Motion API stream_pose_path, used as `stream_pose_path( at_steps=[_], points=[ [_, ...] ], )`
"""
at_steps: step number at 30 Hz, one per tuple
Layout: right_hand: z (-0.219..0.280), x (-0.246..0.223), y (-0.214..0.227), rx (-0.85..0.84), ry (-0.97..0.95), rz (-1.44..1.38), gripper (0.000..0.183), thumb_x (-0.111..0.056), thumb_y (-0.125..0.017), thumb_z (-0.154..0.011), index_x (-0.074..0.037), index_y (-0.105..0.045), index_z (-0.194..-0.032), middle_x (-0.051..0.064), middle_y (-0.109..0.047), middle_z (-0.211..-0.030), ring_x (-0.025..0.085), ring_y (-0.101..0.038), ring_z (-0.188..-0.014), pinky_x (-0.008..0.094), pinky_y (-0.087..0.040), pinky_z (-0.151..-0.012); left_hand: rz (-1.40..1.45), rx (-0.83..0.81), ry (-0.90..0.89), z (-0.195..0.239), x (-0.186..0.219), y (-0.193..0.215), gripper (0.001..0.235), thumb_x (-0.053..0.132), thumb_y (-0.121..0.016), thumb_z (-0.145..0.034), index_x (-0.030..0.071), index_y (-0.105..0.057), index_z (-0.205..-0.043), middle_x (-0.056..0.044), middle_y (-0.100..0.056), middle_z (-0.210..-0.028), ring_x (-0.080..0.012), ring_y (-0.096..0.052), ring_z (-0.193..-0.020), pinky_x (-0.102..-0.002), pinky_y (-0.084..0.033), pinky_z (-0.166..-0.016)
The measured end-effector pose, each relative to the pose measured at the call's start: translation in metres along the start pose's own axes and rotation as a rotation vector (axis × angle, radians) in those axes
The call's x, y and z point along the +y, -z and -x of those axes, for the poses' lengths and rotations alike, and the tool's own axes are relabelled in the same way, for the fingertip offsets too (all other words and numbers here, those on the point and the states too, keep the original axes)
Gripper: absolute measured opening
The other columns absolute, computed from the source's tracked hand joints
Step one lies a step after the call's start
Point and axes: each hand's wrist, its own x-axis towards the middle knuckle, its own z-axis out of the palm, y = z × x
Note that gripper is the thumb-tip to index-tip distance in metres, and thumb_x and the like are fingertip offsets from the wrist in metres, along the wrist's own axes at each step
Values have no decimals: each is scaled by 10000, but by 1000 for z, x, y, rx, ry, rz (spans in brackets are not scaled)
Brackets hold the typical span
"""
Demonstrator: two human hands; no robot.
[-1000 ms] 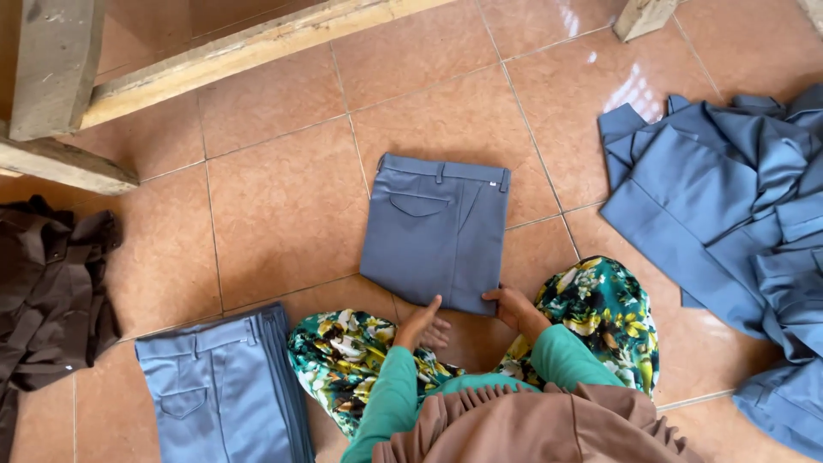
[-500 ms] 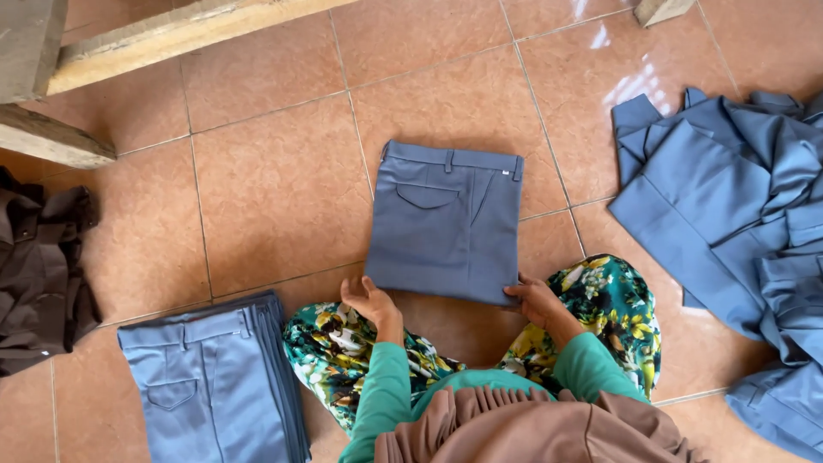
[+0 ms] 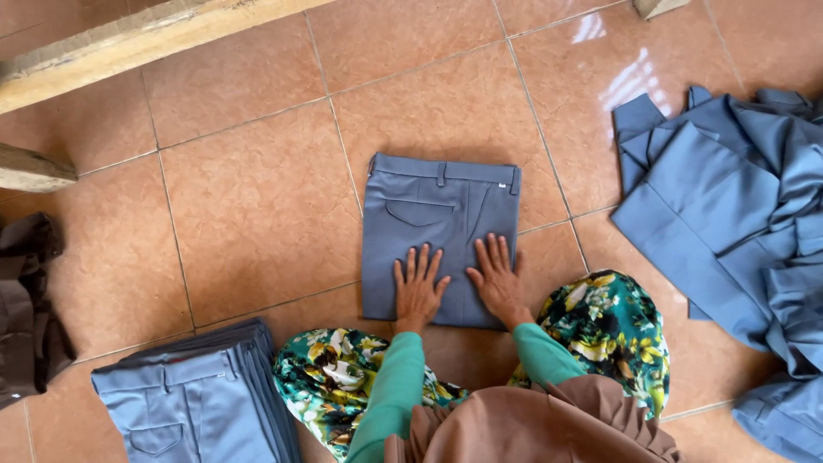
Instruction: The person sits on a tiled floor and folds several pairs of grey trousers. They smooth the fabric, fold the legs together, and fold the trousers into neat rectangles, stacking them to the left.
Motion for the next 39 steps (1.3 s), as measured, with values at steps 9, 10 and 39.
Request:
stream_pose_path(
  at_steps=[9, 10, 39],
  points=[
    [-38, 22, 6, 161, -53, 29, 662, -588, -285, -1062, -284, -221, -1647, -9, -111, -1737, 296, -50, -1585, 664, 64, -1196, -266, 213, 297, -43, -81, 16, 671, 649, -300, -1019, 375, -204, -1623, -63, -176, -1708, -359, -126, -1564, -714, -119, -1187],
    [-52, 17, 10, 211, 13, 28, 654, -588, -320, -1059, -268, -291, -1628, 13, -190, -1719, 301, -115, -1578, 671, 20, -1201, -265, 213, 237, -54, -75, 20, 642, 638, -278, -1033, 380, -219, -1617, -57, -196, -1702, -353, -145, -1562, -688, -147, -1192],
    [18, -1, 62, -287, -960, -1610, 1071, -10, -811, -813, -209, -167, -1646, 247, -436, -1492, 442, -547, -1274, 597, -481, -967, 2037, 228, 1267, 84, 101, 12, 876, 168, -910, -843, -132, -348, -1444, -302, -416, -1419, -402, -405, -1381, -544, -312, -1140]
  ],
)
